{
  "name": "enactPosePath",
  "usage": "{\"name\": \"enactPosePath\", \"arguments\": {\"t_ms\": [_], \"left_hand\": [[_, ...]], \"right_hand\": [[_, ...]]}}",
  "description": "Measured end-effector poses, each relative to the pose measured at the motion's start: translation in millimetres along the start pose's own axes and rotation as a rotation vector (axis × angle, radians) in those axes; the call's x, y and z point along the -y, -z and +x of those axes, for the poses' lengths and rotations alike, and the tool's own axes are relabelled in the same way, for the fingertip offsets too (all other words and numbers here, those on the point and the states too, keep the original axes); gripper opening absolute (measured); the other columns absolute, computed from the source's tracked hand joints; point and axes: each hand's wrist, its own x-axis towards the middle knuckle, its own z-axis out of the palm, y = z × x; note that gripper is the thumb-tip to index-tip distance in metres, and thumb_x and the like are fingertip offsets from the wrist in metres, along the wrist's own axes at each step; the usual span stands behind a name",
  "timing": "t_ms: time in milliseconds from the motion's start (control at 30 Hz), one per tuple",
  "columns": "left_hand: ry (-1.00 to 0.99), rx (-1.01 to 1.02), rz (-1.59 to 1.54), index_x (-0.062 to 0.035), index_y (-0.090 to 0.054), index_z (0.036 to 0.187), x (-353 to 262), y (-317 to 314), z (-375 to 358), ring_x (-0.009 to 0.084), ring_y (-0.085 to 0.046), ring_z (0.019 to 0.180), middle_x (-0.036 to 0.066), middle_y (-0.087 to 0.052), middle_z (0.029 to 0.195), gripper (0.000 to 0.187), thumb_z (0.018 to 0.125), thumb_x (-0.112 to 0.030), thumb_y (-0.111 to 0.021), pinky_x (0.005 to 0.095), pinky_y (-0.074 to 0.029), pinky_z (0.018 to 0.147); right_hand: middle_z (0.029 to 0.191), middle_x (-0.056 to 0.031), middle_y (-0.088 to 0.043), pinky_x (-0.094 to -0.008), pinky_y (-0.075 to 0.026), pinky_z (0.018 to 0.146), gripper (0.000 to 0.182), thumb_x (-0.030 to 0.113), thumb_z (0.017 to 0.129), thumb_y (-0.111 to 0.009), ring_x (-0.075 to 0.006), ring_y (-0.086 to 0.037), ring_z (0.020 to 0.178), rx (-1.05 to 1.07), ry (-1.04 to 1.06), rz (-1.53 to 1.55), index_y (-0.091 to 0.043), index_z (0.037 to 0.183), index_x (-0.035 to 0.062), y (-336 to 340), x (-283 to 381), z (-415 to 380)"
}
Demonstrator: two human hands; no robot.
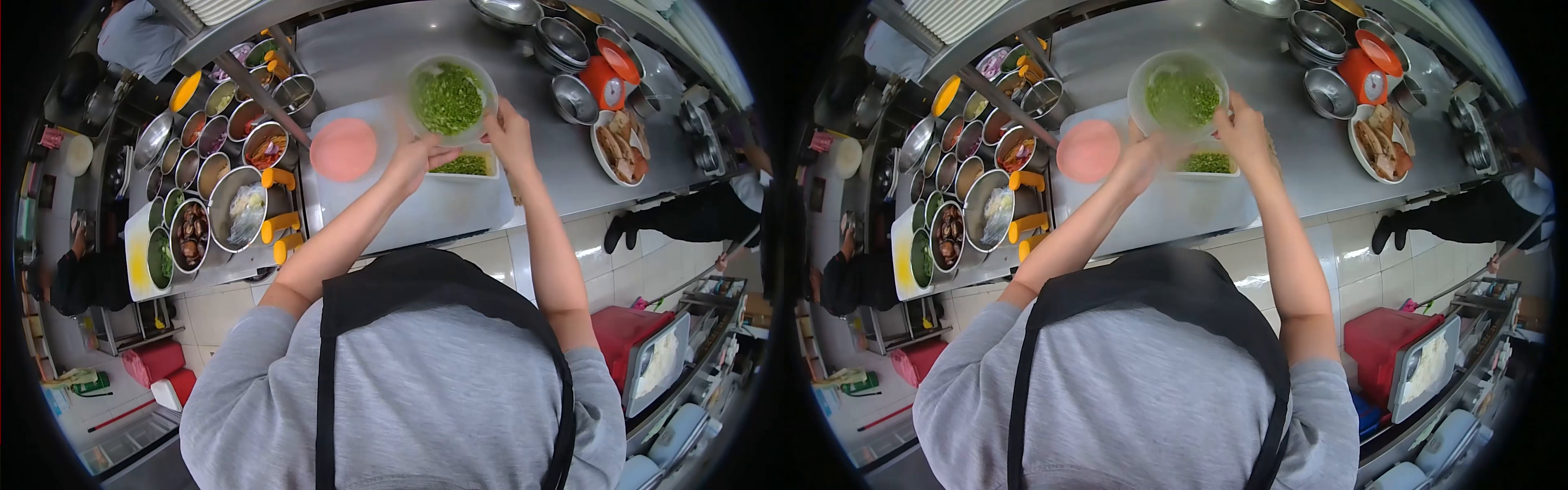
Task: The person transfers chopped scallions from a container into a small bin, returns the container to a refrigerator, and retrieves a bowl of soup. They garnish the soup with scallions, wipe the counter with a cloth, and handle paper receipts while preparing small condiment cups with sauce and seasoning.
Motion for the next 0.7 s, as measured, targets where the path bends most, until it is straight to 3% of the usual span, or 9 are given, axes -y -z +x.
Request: {"name": "enactPosePath", "arguments": {"t_ms": [67, 100, 167, 233, 300, 500, 567, 633, 700], "left_hand": [[0.128, -0.007, 0.128, -0.0061, -0.016, 0.132, -9, 10, 4, 0.0309, -0.056, 0.097, 0.021, -0.041, 0.123, 0.056, 0.086, -0.006, -0.047, 0.0403, -0.054, 0.076], [0.256, -0.021, 0.257, -0.0055, -0.016, 0.132, -15, 18, 7, 0.0314, -0.056, 0.097, 0.022, -0.042, 0.121, 0.057, 0.085, -0.008, -0.050, 0.0408, -0.054, 0.076], [0.278, 0.045, 0.319, -0.0086, -0.013, 0.136, -37, 25, 17, 0.0306, -0.055, 0.100, 0.021, -0.039, 0.126, 0.066, 0.082, -0.012, -0.052, 0.0410, -0.052, 0.078], [0.298, 0.107, 0.377, -0.0117, -0.010, 0.139, -39, 29, 34, 0.0298, -0.053, 0.103, 0.020, -0.035, 0.130, 0.075, 0.079, -0.016, -0.055, 0.0413, -0.049, 0.080], [0.187, 0.255, 0.464, -0.0090, -0.018, 0.135, -29, 28, 49, 0.0308, -0.056, 0.097, 0.021, -0.044, 0.121, 0.065, 0.080, -0.008, -0.053, 0.0390, -0.055, 0.072], [-0.169, 0.108, 0.500, -0.0119, -0.019, 0.137, -37, 6, 47, 0.0299, -0.054, 0.100, 0.016, -0.041, 0.125, 0.065, 0.078, 0.002, -0.042, 0.0364, -0.057, 0.065], [-0.088, 0.083, 0.445, -0.0126, -0.019, 0.138, -27, 6, 48, 0.0285, -0.047, 0.110, 0.015, -0.037, 0.129, 0.067, 0.077, 0.004, -0.041, 0.0401, -0.053, 0.072], [-0.008, 0.066, 0.391, -0.0134, -0.019, 0.139, -17, 3, 49, 0.0270, -0.040, 0.119, 0.013, -0.034, 0.134, 0.069, 0.076, 0.006, -0.041, 0.0437, -0.049, 0.079], [-0.145, 0.077, 0.506, -0.0141, -0.016, 0.139, -8, -2, 47, 0.0311, -0.048, 0.107, 0.016, -0.029, 0.134, 0.074, 0.072, 0.010, -0.034, 0.0327, -0.056, 0.064]], "right_hand": [[0.078, -0.0133, -0.062, -0.0302, -0.047, 0.061, 0.032, 0.016, 0.084, -0.051, -0.0221, -0.060, 0.063, 0.002, 0.025, -0.134, -0.052, 0.112, 0.0013, 13, 1, 15], [0.074, -0.0161, -0.060, -0.0331, -0.046, 0.061, 0.031, 0.014, 0.084, -0.049, -0.0266, -0.059, 0.062, 0.015, 0.211, -0.338, -0.052, 0.112, 0.0019, 23, 9, 19], [0.068, -0.0228, -0.054, -0.0401, -0.043, 0.062, 0.030, 0.011, 0.083, -0.045, -0.0366, -0.055, 0.065, 0.034, 0.499, -0.566, -0.052, 0.111, 0.0040, 32, 16, 29], [0.069, -0.0217, -0.055, -0.0398, -0.044, 0.063, 0.029, 0.012, 0.084, -0.046, -0.0357, -0.056, 0.066, 0.051, 0.504, -0.626, -0.052, 0.111, 0.0043, 30, 17, 40], [0.070, -0.0206, -0.056, -0.0396, -0.044, 0.064, 0.028, 0.014, 0.084, -0.047, -0.0348, -0.057, 0.067, 0.071, 0.516, -0.686, -0.053, 0.110, 0.0046, 29, 21, 40], [0.087, -0.0153, -0.061, -0.0362, -0.046, 0.069, 0.030, 0.016, 0.080, -0.059, -0.0305, -0.059, 0.079, -0.256, 0.487, -0.404, -0.055, 0.108, 0.0078, 16, 49, 0], [0.102, -0.0150, -0.058, -0.0373, -0.046, 0.076, 0.034, 0.013, 0.077, -0.061, -0.0312, -0.057, 0.090, -0.084, 0.608, -0.594, -0.054, 0.110, 0.0094, -5, 31, -1], [0.108, -0.0156, -0.055, -0.0387, -0.045, 0.079, 0.036, 0.013, 0.076, -0.061, -0.0329, -0.054, 0.096, -0.134, 0.583, -0.697, -0.053, 0.111, 0.0099, -23, 19, 9], [0.123, -0.0174, -0.045, -0.0419, -0.042, 0.088, 0.043, 0.012, 0.074, -0.062, -0.0377, -0.045, 0.109, -0.134, 0.518, -0.829, -0.049, 0.116, 0.0111, -28, 11, 23]]}}
